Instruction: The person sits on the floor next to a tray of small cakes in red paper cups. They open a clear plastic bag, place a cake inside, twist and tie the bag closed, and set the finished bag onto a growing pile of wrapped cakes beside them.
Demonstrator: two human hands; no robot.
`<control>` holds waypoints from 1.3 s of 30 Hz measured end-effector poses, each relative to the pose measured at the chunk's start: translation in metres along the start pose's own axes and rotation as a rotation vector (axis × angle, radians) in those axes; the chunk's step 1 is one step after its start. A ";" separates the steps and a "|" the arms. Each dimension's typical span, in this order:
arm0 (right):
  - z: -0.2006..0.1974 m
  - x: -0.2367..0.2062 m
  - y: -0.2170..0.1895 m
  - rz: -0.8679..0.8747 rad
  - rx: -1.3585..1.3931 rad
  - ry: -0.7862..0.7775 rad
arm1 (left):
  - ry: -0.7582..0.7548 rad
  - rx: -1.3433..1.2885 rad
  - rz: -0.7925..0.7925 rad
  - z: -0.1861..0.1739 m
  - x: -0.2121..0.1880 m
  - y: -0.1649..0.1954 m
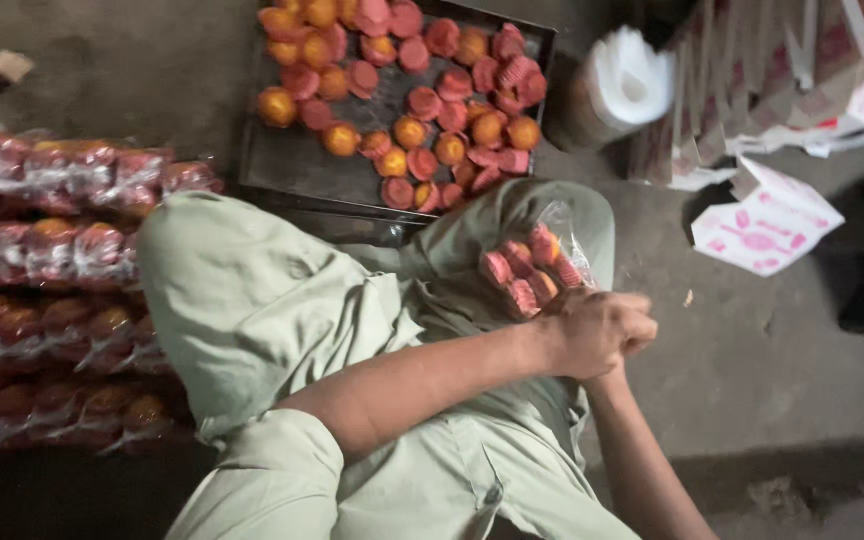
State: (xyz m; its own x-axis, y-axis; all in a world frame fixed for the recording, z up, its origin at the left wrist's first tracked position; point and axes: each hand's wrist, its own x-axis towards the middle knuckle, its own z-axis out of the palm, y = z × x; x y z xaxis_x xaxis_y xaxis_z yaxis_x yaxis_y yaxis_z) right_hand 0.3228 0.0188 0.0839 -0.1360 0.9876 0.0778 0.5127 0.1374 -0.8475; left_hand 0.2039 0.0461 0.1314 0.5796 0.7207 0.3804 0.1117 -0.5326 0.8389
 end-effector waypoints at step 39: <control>0.059 0.045 -0.091 0.692 0.708 -1.041 | 0.024 0.355 -1.041 -0.112 -0.197 -0.001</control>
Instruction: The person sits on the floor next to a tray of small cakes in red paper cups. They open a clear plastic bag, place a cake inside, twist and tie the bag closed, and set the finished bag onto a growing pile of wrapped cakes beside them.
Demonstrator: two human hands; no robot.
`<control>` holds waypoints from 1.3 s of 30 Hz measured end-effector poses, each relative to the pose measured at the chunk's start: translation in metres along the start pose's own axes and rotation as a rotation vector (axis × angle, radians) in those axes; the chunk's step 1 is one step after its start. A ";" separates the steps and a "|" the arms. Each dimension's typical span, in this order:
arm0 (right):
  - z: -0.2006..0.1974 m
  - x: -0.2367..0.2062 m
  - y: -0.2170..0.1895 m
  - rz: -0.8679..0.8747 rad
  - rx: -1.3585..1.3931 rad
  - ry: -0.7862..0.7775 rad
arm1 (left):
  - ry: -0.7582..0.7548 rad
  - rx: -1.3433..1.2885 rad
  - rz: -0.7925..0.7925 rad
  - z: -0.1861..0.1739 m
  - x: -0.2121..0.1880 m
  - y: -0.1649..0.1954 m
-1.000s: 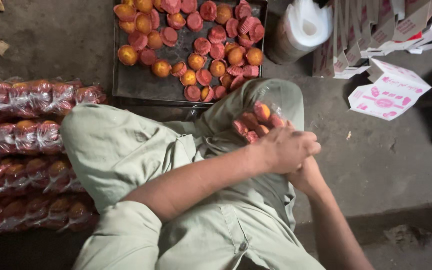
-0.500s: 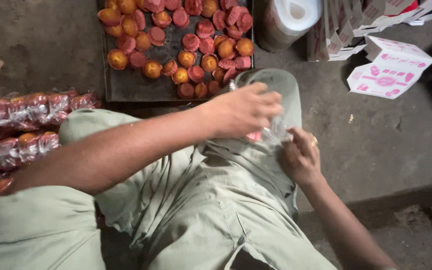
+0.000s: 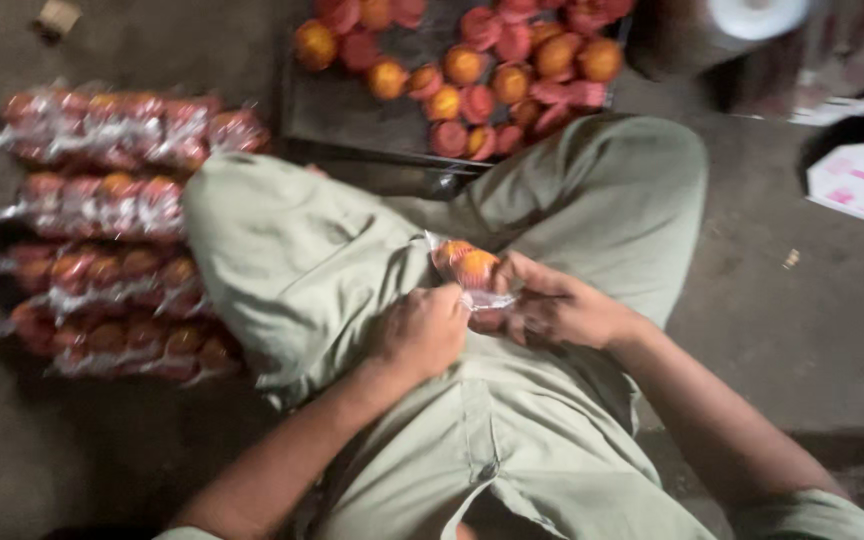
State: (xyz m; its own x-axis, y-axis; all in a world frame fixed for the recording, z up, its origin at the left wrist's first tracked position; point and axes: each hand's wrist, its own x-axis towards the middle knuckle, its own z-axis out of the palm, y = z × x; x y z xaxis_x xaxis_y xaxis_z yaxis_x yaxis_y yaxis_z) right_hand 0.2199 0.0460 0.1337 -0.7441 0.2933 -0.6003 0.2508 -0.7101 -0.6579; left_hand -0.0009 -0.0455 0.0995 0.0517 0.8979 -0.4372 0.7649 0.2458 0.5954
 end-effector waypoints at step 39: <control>-0.038 -0.079 0.043 -0.440 -0.733 0.737 | 0.096 0.065 1.001 0.049 0.115 0.099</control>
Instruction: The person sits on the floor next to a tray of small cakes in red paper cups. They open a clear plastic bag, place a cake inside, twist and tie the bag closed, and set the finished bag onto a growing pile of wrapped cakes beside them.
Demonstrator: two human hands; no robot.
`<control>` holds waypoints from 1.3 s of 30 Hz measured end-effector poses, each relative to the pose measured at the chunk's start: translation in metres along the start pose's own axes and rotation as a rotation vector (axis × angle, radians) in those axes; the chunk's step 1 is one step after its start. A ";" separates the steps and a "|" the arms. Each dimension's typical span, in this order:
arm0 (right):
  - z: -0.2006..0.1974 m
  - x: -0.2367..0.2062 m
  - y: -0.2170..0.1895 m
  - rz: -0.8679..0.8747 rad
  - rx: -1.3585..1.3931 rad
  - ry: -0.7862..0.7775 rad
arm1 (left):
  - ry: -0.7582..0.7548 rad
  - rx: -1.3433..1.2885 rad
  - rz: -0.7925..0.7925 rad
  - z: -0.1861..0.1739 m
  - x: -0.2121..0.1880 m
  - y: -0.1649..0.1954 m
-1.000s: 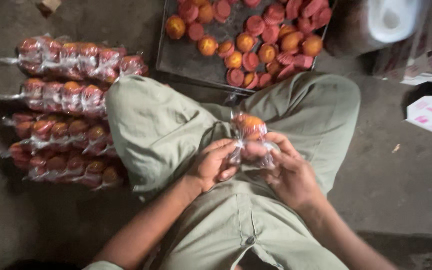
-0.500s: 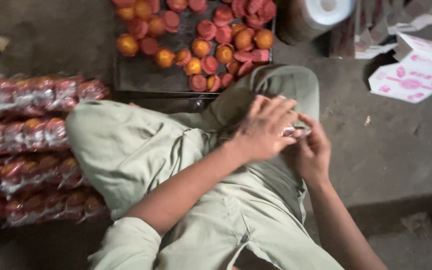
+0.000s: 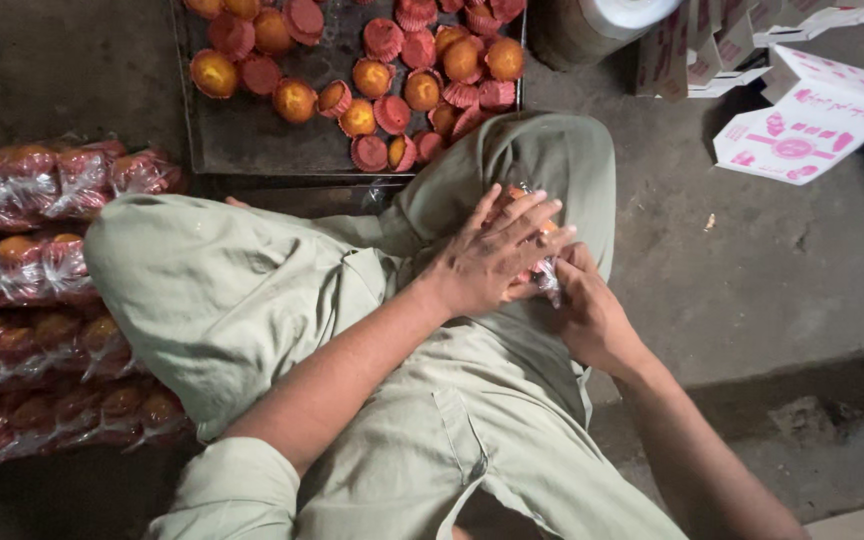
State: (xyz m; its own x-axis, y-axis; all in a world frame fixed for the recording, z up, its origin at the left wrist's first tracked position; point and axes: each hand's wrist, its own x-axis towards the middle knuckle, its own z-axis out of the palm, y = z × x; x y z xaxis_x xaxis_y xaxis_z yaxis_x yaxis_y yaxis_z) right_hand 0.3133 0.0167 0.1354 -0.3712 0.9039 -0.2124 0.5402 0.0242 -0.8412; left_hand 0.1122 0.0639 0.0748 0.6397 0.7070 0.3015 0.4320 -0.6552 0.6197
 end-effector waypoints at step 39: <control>0.188 0.171 -0.038 -0.271 -0.643 -0.119 | 1.513 0.186 -1.313 0.003 -0.501 -0.052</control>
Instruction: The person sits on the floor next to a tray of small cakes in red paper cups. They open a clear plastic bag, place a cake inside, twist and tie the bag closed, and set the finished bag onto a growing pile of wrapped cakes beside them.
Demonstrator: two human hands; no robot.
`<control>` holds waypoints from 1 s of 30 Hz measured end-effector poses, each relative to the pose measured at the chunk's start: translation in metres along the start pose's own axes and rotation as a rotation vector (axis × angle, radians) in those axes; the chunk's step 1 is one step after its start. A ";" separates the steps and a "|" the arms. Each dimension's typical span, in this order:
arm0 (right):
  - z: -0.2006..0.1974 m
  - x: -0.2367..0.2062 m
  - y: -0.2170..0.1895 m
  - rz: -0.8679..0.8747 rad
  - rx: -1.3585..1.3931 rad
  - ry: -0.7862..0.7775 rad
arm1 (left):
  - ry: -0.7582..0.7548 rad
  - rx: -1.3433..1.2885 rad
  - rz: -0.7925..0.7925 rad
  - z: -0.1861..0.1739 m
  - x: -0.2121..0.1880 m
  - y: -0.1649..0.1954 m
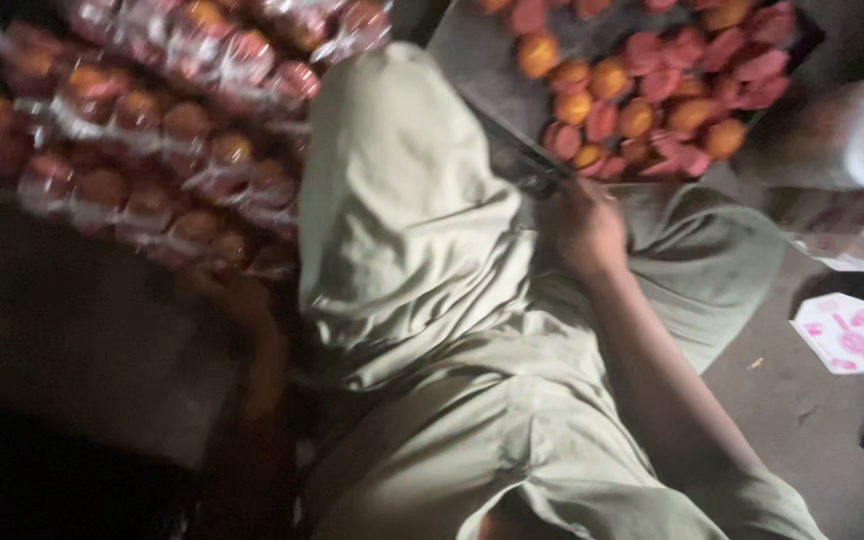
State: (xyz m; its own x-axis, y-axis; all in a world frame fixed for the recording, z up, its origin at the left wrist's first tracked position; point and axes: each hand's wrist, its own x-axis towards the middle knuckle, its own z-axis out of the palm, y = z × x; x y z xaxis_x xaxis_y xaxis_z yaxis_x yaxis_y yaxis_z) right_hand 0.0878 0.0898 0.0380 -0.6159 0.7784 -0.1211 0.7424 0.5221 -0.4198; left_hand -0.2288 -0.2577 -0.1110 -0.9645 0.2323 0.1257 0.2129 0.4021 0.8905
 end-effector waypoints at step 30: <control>-0.078 -0.017 0.065 0.191 1.270 0.200 | -1.505 -0.517 -0.574 0.305 -0.041 0.307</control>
State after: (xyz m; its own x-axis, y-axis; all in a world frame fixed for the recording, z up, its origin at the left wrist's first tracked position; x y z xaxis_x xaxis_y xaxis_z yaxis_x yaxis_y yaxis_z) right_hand 0.1673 0.1373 0.0829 -0.3971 0.8992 -0.1839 -0.0220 -0.2096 -0.9775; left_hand -0.0762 0.1264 0.0235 0.1646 0.8682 -0.4681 -0.4500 0.4884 0.7477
